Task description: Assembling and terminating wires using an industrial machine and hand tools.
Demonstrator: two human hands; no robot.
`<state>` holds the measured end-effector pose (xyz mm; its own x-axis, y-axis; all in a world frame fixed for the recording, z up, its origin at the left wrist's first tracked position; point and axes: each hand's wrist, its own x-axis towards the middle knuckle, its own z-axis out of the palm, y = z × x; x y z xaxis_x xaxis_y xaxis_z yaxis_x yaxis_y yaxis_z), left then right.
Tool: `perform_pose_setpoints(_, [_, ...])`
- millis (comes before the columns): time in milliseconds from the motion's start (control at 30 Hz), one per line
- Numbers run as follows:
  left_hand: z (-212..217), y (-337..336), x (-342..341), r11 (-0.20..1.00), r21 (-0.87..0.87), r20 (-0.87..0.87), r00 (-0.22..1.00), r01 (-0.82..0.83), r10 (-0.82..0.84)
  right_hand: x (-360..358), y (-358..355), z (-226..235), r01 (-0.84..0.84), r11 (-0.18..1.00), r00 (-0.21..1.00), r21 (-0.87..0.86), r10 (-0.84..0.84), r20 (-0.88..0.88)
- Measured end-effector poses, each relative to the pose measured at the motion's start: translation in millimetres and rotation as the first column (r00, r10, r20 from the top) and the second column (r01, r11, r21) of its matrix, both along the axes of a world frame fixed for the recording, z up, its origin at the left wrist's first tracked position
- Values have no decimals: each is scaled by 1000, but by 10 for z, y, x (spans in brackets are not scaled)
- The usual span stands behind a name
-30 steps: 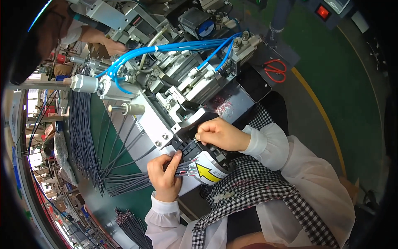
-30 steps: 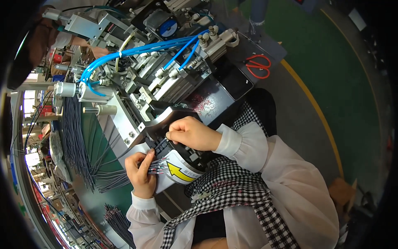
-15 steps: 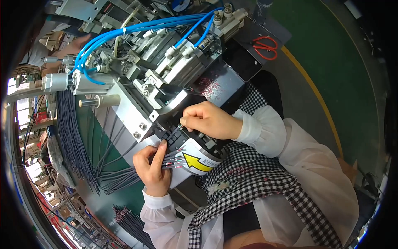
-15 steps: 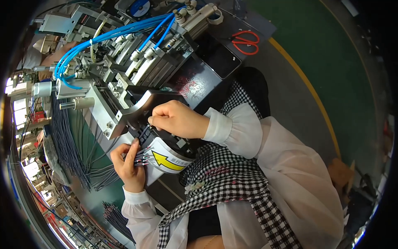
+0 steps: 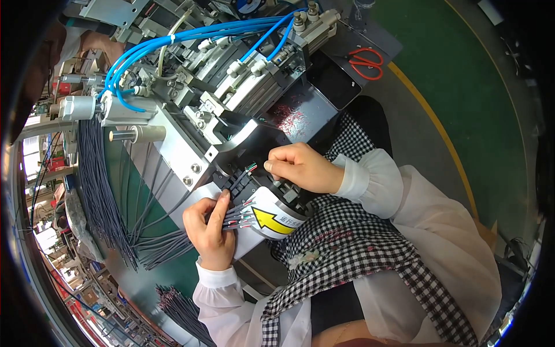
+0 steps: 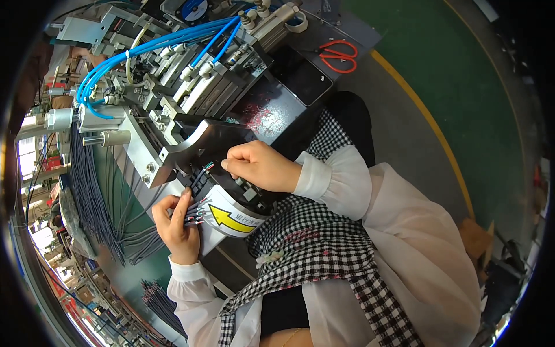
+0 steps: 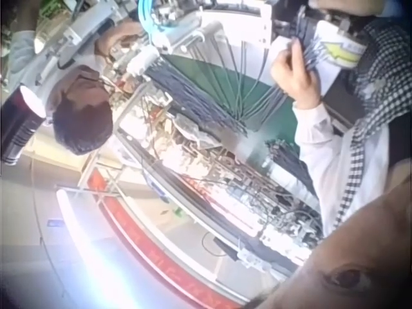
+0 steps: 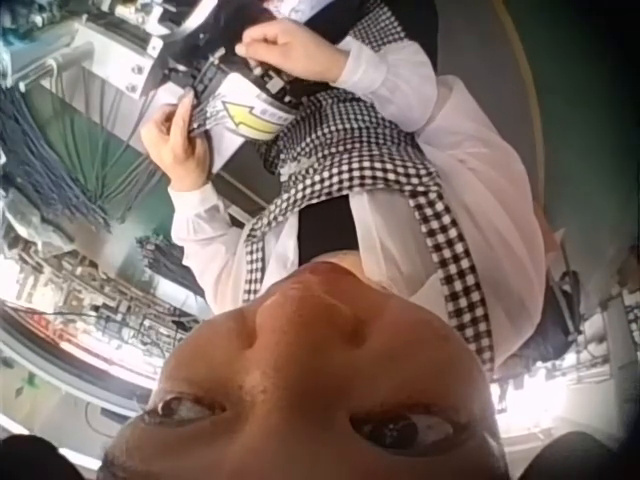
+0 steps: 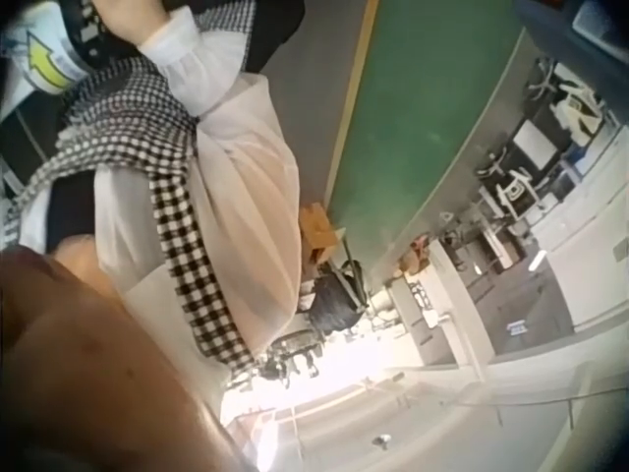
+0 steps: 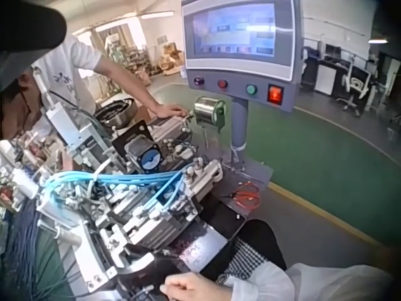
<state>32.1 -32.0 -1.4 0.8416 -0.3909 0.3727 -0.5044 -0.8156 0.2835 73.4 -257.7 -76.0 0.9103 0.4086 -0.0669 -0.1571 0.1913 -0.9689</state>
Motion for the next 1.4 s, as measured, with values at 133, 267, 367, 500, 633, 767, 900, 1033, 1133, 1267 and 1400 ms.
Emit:
perform_pose_setpoints(133, [1,1,4,1000,1,-5,1000,1,-1,-24,15,-24,13,1000,1000,2,-13,-2])
perform_pose_setpoints(267, [5,-3,-3,1000,-8,-13,1000,-5,5,-35,33,-40,27,1000,1000,12,-27,6])
perform_pose_setpoints(367, [2,-4,4,1000,-5,-8,1000,-7,7,-35,45,-40,42,999,999,17,-42,19])
perform_pose_setpoints(500, [-2,-3,6,1000,-10,-4,1000,-8,8,-48,48,4,63,998,997,13,-63,36])
perform_pose_setpoints(633, [40,-25,-15,1000,14,2,1000,-17,17,-70,42,36,68,998,997,4,-68,45])
perform_pose_setpoints(767, [32,-3,-25,1000,27,-18,1000,-4,4,-70,64,-51,91,996,993,2,-91,79])
perform_pose_setpoints(900, [29,-26,-32,1000,31,13,1000,0,0,-81,32,-37,111,994,986,-1,-110,123])
perform_pose_setpoints(1033, [21,56,-80,1000,3,105,994,6,-6,-101,-22,111,204,979,934,-10,-191,302])
perform_pose_setpoints(1133, [-76,248,-241,994,-102,127,991,-33,46,-162,-13,407,328,945,749,-4,-257,611])
perform_pose_setpoints(1267, [-187,323,-409,919,-374,82,982,-127,170,-259,228,752,125,992,680,-8,-80,729])
perform_pose_setpoints(1400, [-165,302,-485,817,-549,5,976,-178,216,-288,484,855,-208,978,813,-3,175,555])
